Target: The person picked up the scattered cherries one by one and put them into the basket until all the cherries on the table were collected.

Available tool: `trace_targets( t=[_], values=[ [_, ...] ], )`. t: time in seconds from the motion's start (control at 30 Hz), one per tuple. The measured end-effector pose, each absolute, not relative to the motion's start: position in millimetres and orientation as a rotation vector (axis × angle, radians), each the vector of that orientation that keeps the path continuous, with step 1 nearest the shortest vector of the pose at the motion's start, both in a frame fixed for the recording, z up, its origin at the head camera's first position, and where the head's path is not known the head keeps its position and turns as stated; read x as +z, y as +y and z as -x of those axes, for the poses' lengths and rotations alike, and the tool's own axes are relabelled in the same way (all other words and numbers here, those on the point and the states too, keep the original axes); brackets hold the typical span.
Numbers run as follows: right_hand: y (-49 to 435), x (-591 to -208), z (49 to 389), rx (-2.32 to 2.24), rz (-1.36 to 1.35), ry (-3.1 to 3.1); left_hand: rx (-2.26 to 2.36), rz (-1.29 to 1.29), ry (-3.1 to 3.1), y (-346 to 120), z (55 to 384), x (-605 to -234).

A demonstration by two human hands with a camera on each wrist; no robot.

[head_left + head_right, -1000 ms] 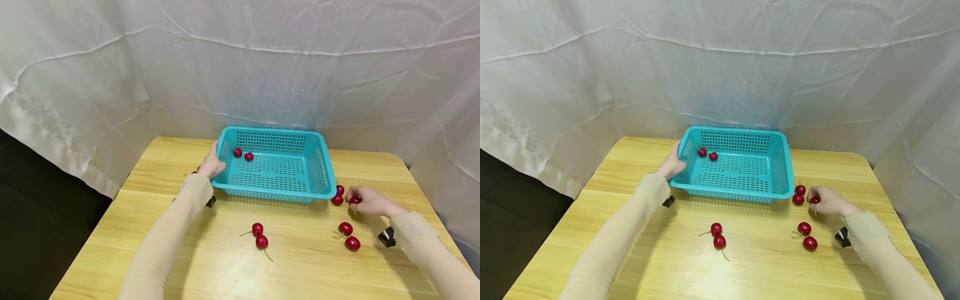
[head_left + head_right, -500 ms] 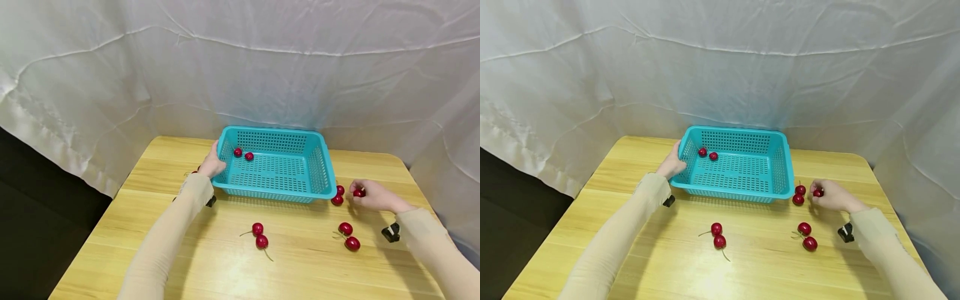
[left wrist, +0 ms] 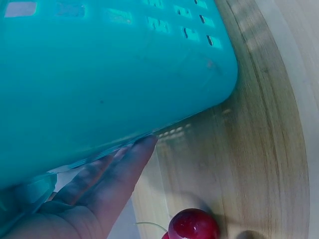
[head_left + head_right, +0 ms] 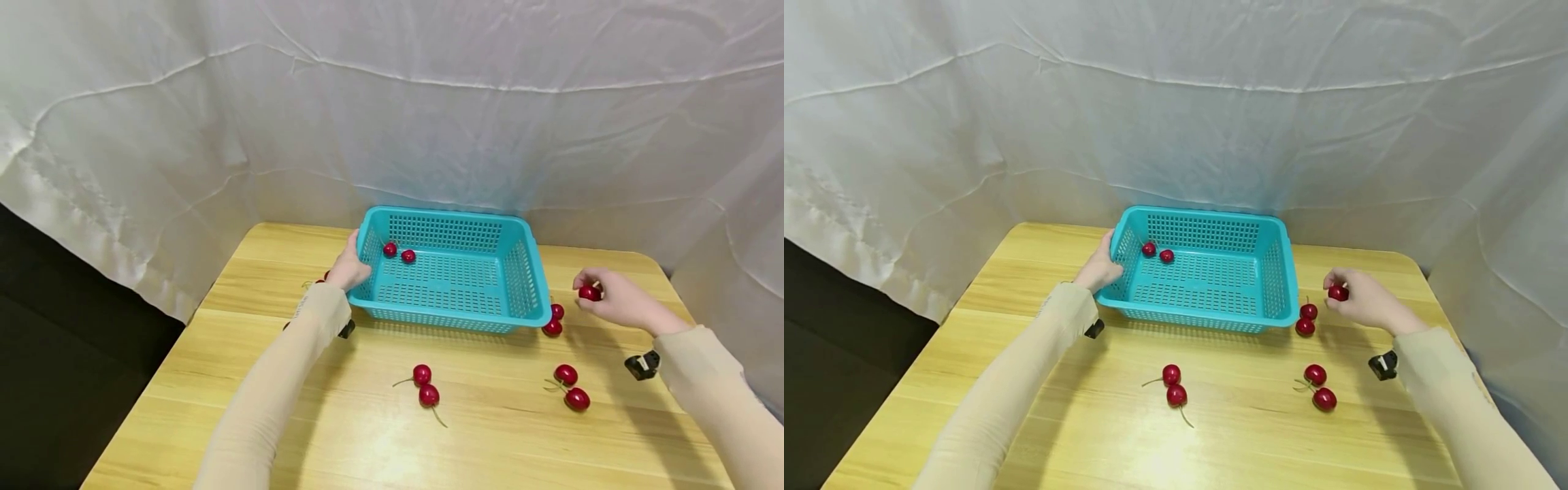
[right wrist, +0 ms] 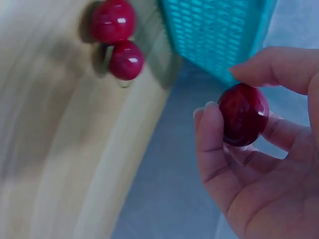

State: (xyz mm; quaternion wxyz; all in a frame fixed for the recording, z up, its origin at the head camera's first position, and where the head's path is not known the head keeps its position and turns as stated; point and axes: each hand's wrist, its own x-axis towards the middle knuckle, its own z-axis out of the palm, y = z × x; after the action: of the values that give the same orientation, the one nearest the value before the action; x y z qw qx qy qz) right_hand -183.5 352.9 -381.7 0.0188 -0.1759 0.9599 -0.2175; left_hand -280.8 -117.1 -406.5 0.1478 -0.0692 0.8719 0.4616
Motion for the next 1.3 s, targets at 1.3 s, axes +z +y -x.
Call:
trace_targets(
  t=[1.3],
  values=[
    [208.1, -316.1, 250.6, -0.711, 0.783, 3.118, 1.342, 0.217, 2.509, -116.7, 283.6, -410.4]
  ],
)
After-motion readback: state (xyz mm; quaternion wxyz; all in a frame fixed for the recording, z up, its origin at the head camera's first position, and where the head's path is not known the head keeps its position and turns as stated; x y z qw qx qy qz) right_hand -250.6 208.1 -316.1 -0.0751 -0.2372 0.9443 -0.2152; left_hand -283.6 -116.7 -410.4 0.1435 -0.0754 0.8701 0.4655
